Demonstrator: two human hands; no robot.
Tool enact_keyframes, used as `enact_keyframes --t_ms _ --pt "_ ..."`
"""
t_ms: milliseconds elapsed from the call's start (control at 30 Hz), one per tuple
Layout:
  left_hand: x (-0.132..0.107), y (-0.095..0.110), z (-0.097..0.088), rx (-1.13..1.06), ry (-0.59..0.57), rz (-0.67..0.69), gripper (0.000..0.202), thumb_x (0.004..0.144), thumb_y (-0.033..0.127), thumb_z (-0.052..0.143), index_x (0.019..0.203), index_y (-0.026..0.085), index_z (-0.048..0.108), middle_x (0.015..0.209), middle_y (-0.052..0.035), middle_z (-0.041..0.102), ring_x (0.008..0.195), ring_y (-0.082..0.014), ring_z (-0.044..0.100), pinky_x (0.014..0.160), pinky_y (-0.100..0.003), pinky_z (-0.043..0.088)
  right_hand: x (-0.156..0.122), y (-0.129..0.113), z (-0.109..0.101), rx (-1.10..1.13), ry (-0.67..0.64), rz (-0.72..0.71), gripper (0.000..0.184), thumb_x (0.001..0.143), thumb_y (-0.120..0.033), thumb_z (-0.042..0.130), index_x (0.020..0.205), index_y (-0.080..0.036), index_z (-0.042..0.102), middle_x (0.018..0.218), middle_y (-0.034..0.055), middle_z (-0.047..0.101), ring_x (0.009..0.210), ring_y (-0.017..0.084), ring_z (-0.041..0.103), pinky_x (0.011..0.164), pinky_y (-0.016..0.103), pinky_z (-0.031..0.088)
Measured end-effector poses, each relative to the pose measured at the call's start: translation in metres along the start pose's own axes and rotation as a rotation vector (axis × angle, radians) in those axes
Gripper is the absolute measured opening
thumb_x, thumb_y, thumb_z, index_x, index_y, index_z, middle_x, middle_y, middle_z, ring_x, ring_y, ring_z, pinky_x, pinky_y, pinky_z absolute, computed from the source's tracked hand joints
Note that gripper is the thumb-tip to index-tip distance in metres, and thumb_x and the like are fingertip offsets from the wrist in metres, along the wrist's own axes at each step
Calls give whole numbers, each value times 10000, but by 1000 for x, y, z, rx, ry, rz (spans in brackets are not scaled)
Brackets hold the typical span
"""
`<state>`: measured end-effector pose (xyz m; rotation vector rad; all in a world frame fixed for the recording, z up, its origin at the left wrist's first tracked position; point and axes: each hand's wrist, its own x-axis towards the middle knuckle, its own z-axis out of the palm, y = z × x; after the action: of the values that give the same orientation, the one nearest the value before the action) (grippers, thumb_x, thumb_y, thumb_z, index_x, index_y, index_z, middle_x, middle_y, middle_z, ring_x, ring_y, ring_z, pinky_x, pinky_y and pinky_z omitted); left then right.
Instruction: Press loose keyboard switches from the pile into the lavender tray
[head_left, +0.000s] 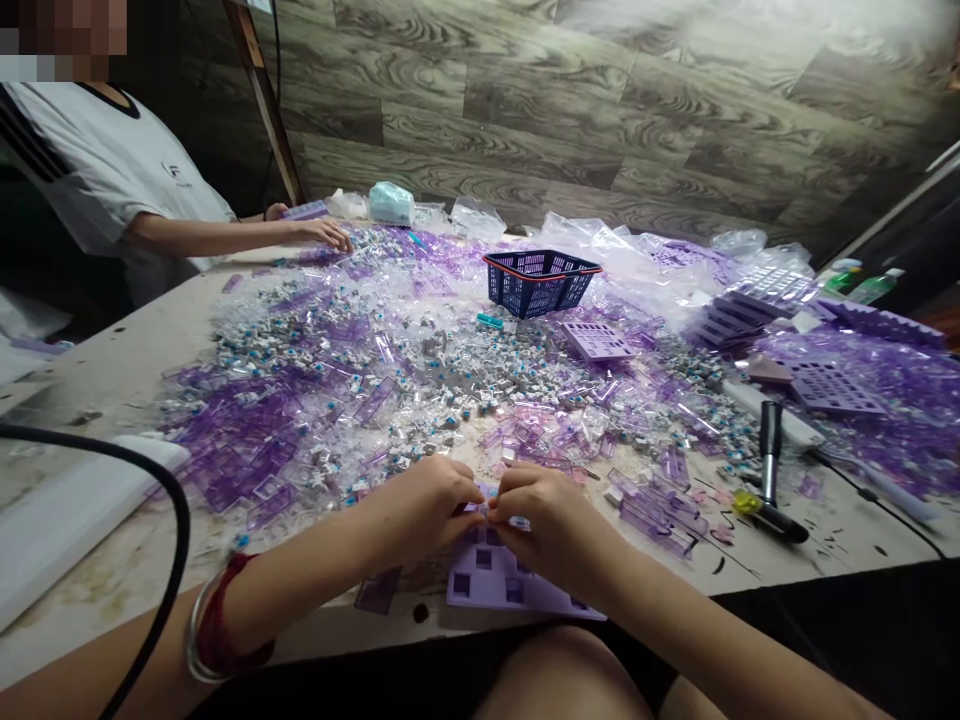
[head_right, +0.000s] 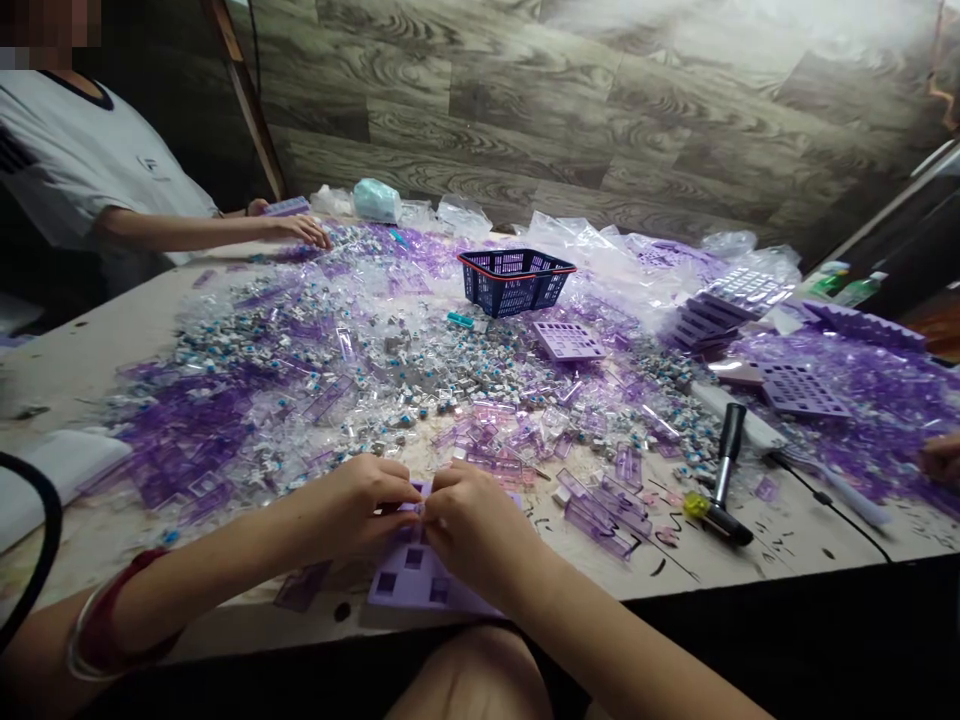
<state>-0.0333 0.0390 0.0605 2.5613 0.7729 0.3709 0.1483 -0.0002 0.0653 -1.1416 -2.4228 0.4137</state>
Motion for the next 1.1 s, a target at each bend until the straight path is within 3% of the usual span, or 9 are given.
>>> enact_keyframes --t_ms 333,533,733,1000,1100 --pt "5 6 -5 -22 -86 -46 147 797 81 612 666 115 669 661 -39 613 604 -134 557 564 -216 361 -3 -4 2 48 22 31 231 777 -20 609 570 -122 608 627 31 578 640 137 529 588 248 375" --pt "4 7 -5 19 -148 -75 148 839 110 579 729 117 679 723 -52 650 665 -152 582 609 -223 383 -1 -10 5 38 -20 37 203 832 -37 555 671 -117 648 709 57 627 707 162 532 651 271 401" --pt "4 2 1 -37 -102 -97 164 818 126 574 692 134 678 674 -38 644 624 -148 558 588 -233 366 3 -11 3 21 -58 73 205 801 -7 565 665 -122 666 703 52 627 690 153 546 644 256 403" --pt "4 -5 13 -73 -31 -81 181 794 116 538 716 147 698 682 -48 660 633 -153 567 636 -237 403 18 -13 -8 -39 -251 114 217 717 48 575 728 -114 718 743 69 664 690 142 594 649 226 423" --pt "3 -3 9 -23 -53 -100 170 808 129 553 737 150 706 710 -53 671 642 -156 572 635 -240 397 15 -10 -8 -57 -221 75 182 748 10 600 709 -120 721 710 63 655 659 142 581 622 232 416"
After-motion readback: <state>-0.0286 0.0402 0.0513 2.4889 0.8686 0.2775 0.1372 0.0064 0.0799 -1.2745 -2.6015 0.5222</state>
